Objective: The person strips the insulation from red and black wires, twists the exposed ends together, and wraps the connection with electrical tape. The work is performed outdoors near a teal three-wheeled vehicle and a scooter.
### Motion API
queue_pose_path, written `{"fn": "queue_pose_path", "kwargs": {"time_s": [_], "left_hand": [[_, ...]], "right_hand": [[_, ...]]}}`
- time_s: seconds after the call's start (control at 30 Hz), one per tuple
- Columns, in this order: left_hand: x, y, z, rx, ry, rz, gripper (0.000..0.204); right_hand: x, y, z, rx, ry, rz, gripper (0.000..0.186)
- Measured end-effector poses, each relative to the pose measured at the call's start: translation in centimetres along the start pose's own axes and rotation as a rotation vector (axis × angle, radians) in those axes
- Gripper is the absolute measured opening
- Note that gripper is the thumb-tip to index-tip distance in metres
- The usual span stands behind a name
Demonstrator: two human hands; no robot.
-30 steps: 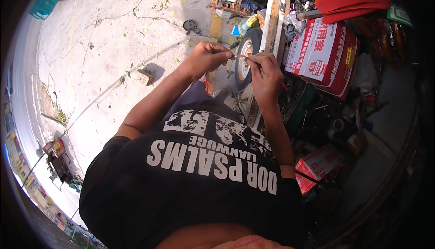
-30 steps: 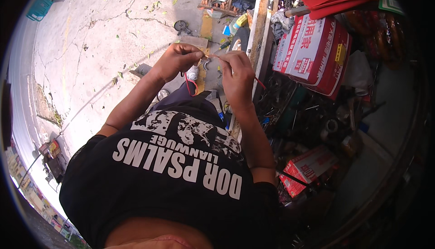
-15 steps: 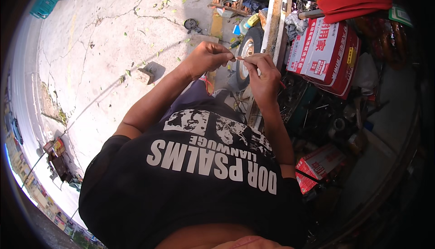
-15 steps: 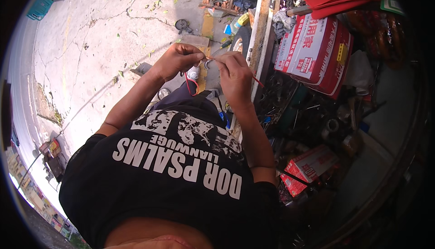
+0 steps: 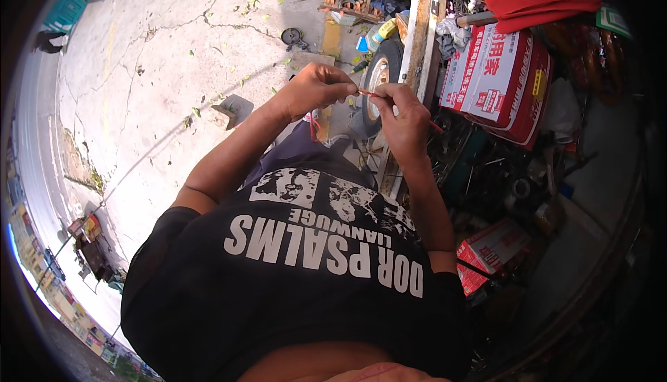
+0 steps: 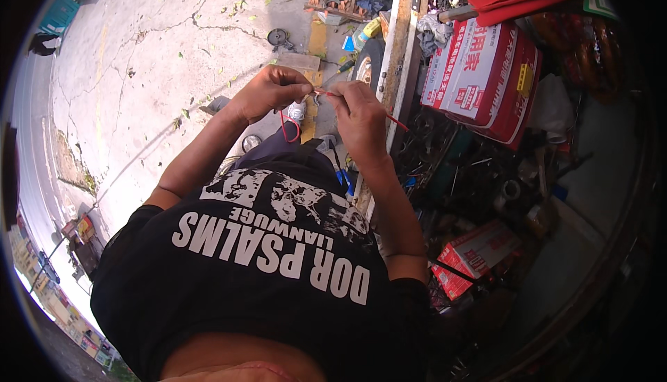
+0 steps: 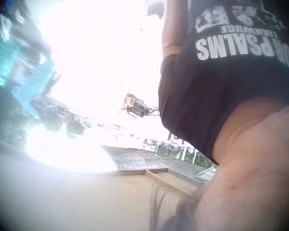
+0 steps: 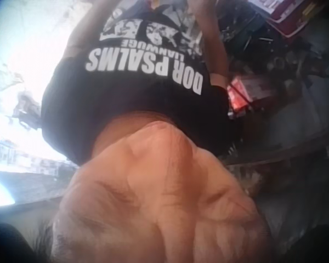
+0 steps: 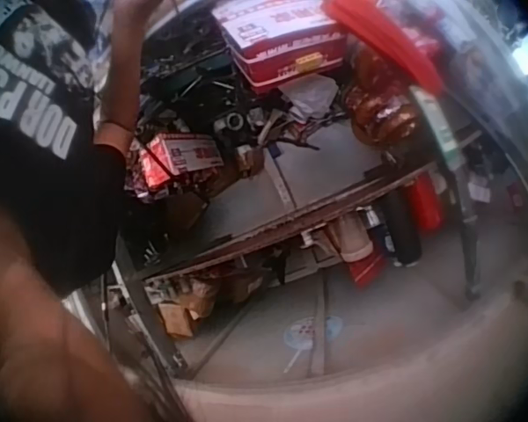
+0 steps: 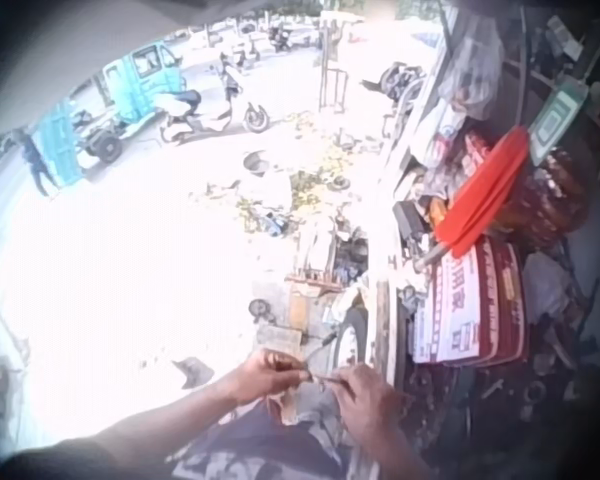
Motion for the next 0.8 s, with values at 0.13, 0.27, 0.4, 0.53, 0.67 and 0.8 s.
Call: {"fn": "queue_pose_path", "kwargs": {"time_s": [0.13,0.27,0.4,0.53,0.67,0.8], "left_hand": [[0.46,0.09,-0.27,-0.002,-0.009,-0.018,0.019],[0.07,-0.34,0.54,-0.058,0.026,-0.096,0.022],[0.35,-0.09,0.34,-0.115,0.123,-0.164,0.024],[0.47,-0.23,0.07,-0.088,0.158,-0.155,0.023],[0.49,-0.54,0.21,-0.115,0.176,-0.179,0.021],[0.73,-0.74,0.03,-0.168,0.2,-0.187,0.015]], "right_hand": [[-0.08,0.02,0.11,-0.007,0.013,-0.007,0.016],[-0.2,0.0,0.2,0.005,0.005,-0.013,0.016],[-0.28,0.2,0.32,-0.041,0.076,-0.033,0.016],[-0.25,0.39,0.16,-0.078,0.13,-0.054,0.016],[-0.3,0.51,0.01,-0.096,0.159,-0.059,0.016],[-0.51,0.57,0.04,-0.081,0.167,-0.087,0.017]]}}
Point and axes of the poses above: each hand's wrist, its own x-axis towards the middle knuckle, its own y-axis out of the back of the hand, z = x × y, the point moved 1 cm from there along x, towards the middle knuckle, and after that the axes turned 9 degrees about y, right-handed, at the moved point
